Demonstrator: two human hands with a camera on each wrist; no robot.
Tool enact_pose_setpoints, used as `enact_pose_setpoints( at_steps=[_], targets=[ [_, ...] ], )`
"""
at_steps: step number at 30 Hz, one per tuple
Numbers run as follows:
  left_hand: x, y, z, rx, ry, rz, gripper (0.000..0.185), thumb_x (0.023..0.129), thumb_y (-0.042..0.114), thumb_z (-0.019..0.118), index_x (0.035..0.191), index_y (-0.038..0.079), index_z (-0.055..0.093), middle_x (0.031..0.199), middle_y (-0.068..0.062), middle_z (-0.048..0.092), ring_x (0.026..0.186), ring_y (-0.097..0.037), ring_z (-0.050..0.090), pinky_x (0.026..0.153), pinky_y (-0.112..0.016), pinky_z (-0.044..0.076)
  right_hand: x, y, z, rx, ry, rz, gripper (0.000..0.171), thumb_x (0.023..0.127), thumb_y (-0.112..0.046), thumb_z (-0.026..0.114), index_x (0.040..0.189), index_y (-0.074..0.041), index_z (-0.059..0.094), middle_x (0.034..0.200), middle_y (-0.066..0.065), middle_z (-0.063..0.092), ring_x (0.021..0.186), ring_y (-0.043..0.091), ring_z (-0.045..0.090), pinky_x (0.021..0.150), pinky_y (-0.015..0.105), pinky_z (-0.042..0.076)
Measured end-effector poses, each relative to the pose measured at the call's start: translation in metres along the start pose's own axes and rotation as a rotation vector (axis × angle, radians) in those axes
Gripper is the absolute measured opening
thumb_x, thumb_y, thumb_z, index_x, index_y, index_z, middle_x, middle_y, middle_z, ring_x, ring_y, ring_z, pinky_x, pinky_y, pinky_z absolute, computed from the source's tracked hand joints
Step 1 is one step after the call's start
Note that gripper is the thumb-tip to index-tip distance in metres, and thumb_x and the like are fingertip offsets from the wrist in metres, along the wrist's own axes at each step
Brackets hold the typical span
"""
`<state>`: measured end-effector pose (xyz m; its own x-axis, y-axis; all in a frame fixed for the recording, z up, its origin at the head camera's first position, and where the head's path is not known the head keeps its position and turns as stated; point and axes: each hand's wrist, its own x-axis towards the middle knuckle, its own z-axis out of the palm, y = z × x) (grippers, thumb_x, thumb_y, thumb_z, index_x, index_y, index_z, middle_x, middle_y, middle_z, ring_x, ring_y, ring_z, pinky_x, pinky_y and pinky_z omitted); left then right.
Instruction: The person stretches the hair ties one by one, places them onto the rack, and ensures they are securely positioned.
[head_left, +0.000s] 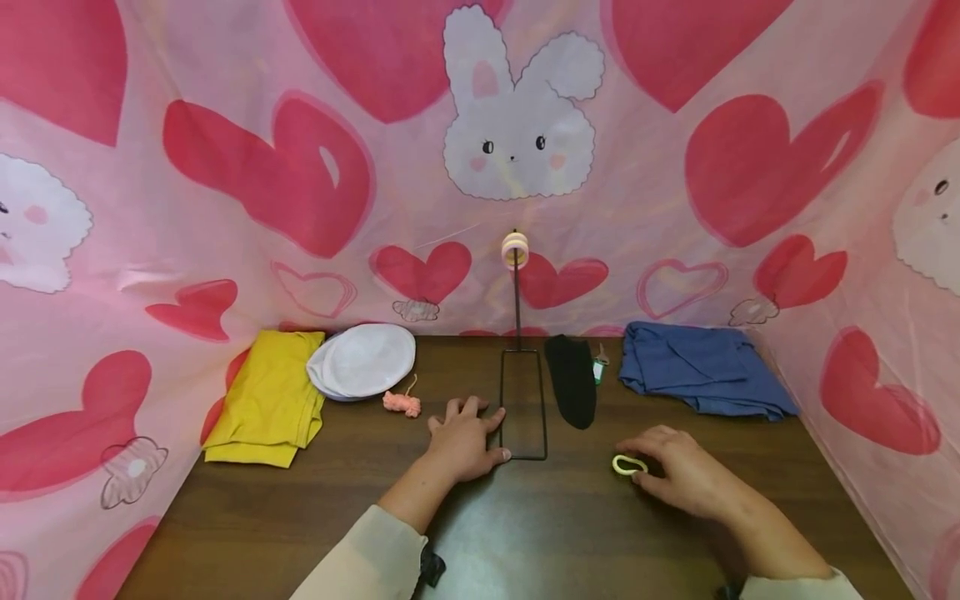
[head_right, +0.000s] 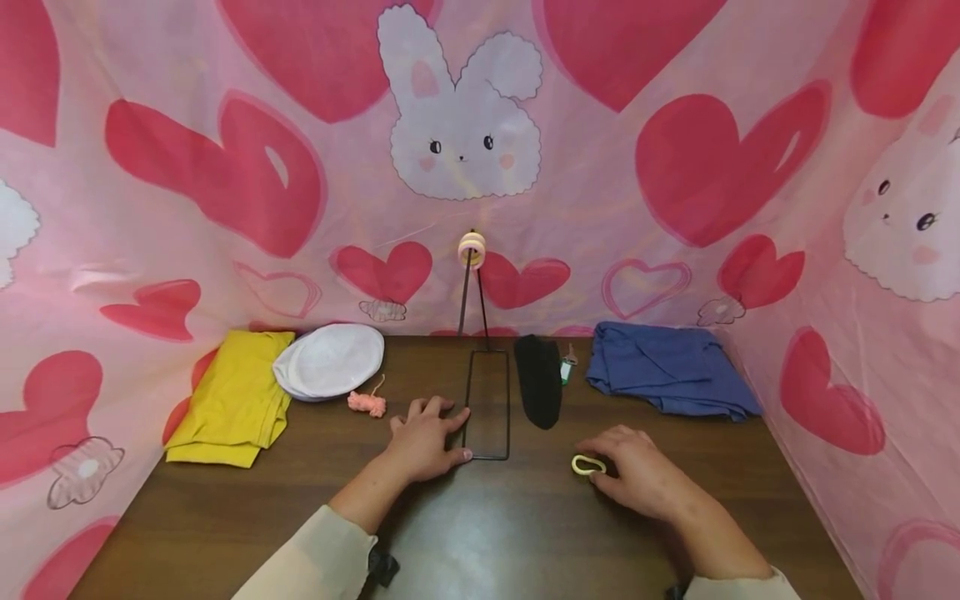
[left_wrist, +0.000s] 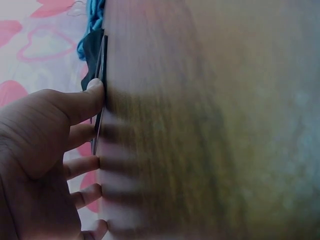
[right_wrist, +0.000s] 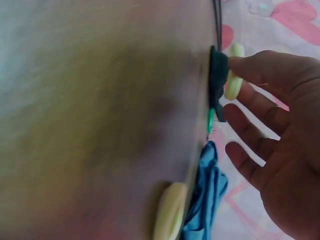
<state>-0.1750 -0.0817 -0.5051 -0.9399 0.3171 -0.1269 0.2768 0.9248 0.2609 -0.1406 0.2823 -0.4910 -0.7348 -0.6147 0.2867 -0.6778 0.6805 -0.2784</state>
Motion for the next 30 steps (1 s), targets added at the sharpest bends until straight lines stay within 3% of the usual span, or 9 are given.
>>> enact_pose_setpoints(
  at_steps=[5,10,19,26,30],
  targets=[
    [-0.001,-0.001,0.002,0.006,-0.001,-0.006,0.072,0.091,0.062,0.07,0.155,0.035,0.051,0.157,-0.003,0.042,0.139,-0.038,0.035,0.093,-0.066,0.036,0.011,-0.007,-0.006,0.049,0.106,-0.059,0.041,0.077,-0.008,0.088,0.115,-0.014,0.076,0.107,-0.011,0.07,0.093,0.006,0.065,0.079,0.028,0.054],
    [-0.002,0.0,0.0,0.003,0.004,-0.003,0.072,0.091,0.061,0.071,0.154,0.035,0.051,0.156,-0.004,0.042,0.139,-0.038,0.036,0.093,-0.066,0.036,0.029,-0.02,-0.017,0.093,0.192,-0.119,0.039,0.078,-0.004,0.085,0.114,-0.015,0.076,0.109,-0.009,0.071,0.089,0.007,0.067,0.081,0.014,0.048],
    [-0.001,0.001,-0.001,0.002,0.0,-0.005,0.072,0.091,0.061,0.071,0.154,0.034,0.051,0.156,-0.004,0.042,0.139,-0.038,0.036,0.093,-0.065,0.036,0.058,-0.041,-0.034,0.082,0.295,-0.166,0.04,0.079,-0.006,0.083,0.118,-0.014,0.077,0.114,-0.004,0.071,0.103,0.016,0.069,0.096,0.017,0.047],
    [0.0,0.002,0.0,0.002,0.0,0.0,0.072,0.091,0.061,0.071,0.155,0.035,0.05,0.156,-0.003,0.042,0.14,-0.038,0.035,0.094,-0.066,0.035,0.081,-0.055,-0.047,0.068,0.44,-0.275,0.032,0.085,-0.013,0.077,0.116,-0.009,0.078,0.113,0.001,0.073,0.1,0.018,0.069,0.093,0.019,0.048],
    [0.0,0.001,0.0,0.002,0.003,-0.003,0.072,0.09,0.062,0.071,0.154,0.035,0.051,0.156,-0.004,0.042,0.139,-0.038,0.036,0.093,-0.066,0.035,0.094,-0.064,-0.056,0.074,0.474,-0.294,0.031,0.087,-0.015,0.075,0.117,-0.008,0.077,0.113,0.002,0.074,0.101,0.019,0.068,0.096,0.019,0.046]
  ],
)
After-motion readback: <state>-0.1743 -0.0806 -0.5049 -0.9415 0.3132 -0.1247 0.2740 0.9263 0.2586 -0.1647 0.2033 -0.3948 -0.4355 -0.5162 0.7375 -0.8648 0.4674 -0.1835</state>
